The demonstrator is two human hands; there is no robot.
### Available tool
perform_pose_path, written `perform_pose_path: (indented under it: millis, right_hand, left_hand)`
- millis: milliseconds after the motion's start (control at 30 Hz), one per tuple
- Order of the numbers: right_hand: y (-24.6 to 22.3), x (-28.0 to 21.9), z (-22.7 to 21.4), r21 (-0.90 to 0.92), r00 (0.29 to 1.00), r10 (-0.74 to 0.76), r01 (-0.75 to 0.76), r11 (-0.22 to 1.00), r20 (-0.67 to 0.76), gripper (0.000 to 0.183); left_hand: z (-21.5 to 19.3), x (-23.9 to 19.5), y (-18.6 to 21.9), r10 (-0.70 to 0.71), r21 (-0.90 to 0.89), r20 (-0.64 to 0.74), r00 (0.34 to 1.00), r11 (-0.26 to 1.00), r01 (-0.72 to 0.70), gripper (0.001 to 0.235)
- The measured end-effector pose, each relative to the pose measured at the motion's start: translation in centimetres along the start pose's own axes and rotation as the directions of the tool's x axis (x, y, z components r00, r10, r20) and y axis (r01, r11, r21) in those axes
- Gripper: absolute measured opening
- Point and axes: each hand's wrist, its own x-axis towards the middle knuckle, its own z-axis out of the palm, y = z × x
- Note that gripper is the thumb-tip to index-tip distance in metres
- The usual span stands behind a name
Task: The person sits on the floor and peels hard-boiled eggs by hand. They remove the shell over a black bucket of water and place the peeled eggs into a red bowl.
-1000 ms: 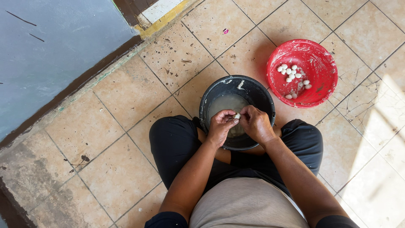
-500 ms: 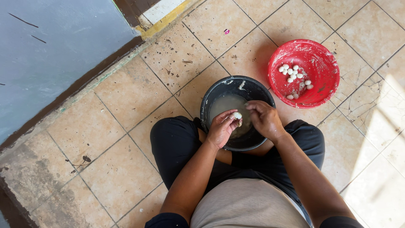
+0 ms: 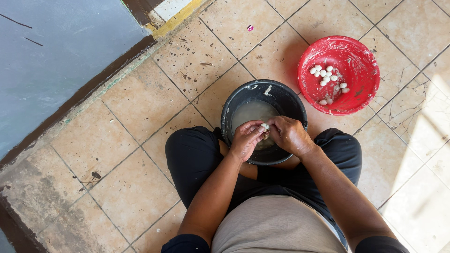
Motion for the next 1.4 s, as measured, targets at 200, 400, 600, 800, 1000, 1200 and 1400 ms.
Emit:
perform_pose_path:
  millis: [200,400,600,800,1000,1200,1400]
  right_hand:
    - [1.7,-0.7,0.9,0.167,0.962,0.269,-0.274,0.947,0.051,0.01]
    - [4.0,-1.4,2.0,0.664,0.846,0.462,-0.508,0.549,0.266,0.007]
    - [4.1,-2.3,2.2,0.645,0.867,0.409,-0.488,0.588,0.283,0.005]
    - [4.1,-1.8,1.9,0.45,0.806,0.586,-0.557,0.698,0.088,0.011]
    - [2.9,-2.0,1.3,0.373,0.894,0.432,-0.442,0.816,0.117,0.012]
    - [1.2,-0.9,1.4,0.261,0.899,0.422,-0.438,0.86,0.115,0.014]
    - [1.3,-0.7,1.5,0.28,0.931,0.355,-0.365,0.888,0.088,0.009]
  left_hand:
    - [0.0,-0.1,0.0,-0.017,-0.02,0.03,0.999,1.0,0.018,0.024]
    - [0.3,-0.1,0.4,-0.022,-0.061,-0.03,0.999,0.998,0.021,0.023]
    - [0.3,-0.2,0.4,-0.049,-0.056,-0.006,0.999,0.997,0.049,0.028]
    - [0.0,0.0,0.0,0.03,0.085,-0.019,0.999,0.996,-0.028,0.034]
    - [1.2,0.3,-0.3,0.188,0.41,-0.012,0.982,0.897,-0.166,0.042]
    - [3.2,-0.6,1.1,0.415,0.714,0.085,0.906,0.609,-0.346,0.037]
    - [4.3,-1.1,2.1,0.474,0.804,0.138,0.87,0.459,-0.378,0.037]
